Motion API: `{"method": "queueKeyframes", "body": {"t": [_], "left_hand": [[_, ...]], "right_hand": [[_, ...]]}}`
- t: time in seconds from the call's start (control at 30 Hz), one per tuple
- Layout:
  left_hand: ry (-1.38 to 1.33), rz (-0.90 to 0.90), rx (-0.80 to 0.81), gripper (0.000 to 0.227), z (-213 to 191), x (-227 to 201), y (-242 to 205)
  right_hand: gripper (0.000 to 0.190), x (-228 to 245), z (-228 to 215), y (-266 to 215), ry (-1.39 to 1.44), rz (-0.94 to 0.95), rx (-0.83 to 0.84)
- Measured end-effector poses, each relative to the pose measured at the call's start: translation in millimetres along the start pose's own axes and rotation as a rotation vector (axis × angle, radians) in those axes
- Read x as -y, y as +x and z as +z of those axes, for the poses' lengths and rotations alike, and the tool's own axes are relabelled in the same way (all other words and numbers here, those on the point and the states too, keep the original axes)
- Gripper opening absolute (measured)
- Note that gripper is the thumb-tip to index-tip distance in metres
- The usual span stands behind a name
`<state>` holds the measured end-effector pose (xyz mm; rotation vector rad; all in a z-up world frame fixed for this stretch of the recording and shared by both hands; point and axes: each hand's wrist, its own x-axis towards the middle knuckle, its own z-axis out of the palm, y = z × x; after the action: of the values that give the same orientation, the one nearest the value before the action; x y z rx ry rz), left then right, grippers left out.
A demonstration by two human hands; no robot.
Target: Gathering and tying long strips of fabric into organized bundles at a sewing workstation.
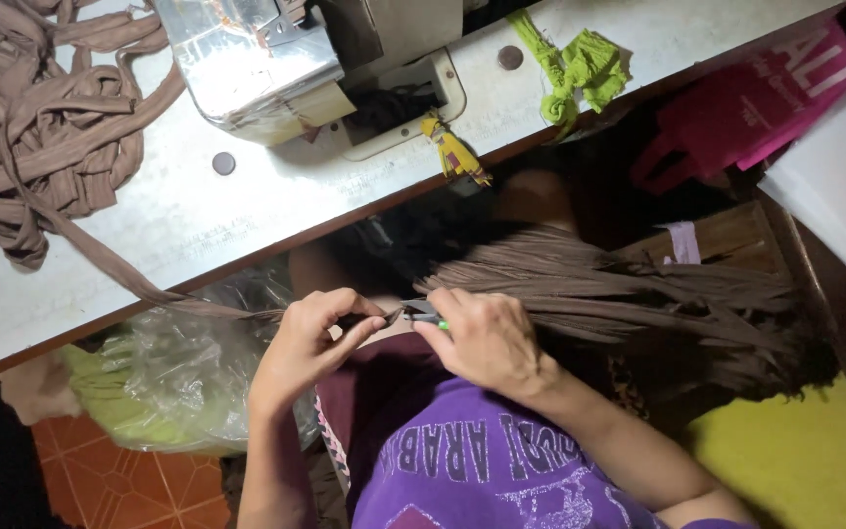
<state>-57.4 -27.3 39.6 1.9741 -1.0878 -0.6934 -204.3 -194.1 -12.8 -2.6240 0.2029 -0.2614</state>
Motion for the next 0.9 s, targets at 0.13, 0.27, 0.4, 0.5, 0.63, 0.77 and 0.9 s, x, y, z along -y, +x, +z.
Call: {"method": "queueKeyframes", "body": {"t": [0.13, 0.27, 0.4, 0.5, 0.63, 0.77, 0.9], "left_hand": [[0.001, 0.046, 0.019, 0.005, 1.8, -3.4, 1.3], [0.001, 0.115, 0.048, 0.005, -0.2, -8.5, 4.3], [-0.065, 0.186, 0.081, 0.005, 4.4, -9.4, 7.8], [-0.108, 0.230, 0.097, 0.005, 9.4, -21.6, 15.1], [-0.118, 0.222, 0.114, 0.006, 16.4, -19.5, 17.3], [-0.079, 0.226, 0.094, 0.007, 13.5, -20.3, 15.0], [-0.069, 0.216, 0.073, 0.006, 8.4, -22.3, 9.4]], "right_hand": [[0.023, -3.3, 7.3, -1.7, -0.065, 0.038, -0.034], [0.023, -12.2, -3.5, -10.5, -0.024, 0.175, -0.006], [0.027, -24.3, -6.6, -22.7, 0.042, 0.340, 0.003], [0.026, -24.5, -13.1, -31.0, 0.186, 0.362, -0.036], [0.026, -14.2, -24.9, -33.9, 0.211, 0.343, -0.019], [0.026, -4.8, -14.1, -28.0, 0.087, 0.240, 0.027], [0.025, -3.2, 7.5, -20.2, 0.053, 0.173, 0.082]]}}
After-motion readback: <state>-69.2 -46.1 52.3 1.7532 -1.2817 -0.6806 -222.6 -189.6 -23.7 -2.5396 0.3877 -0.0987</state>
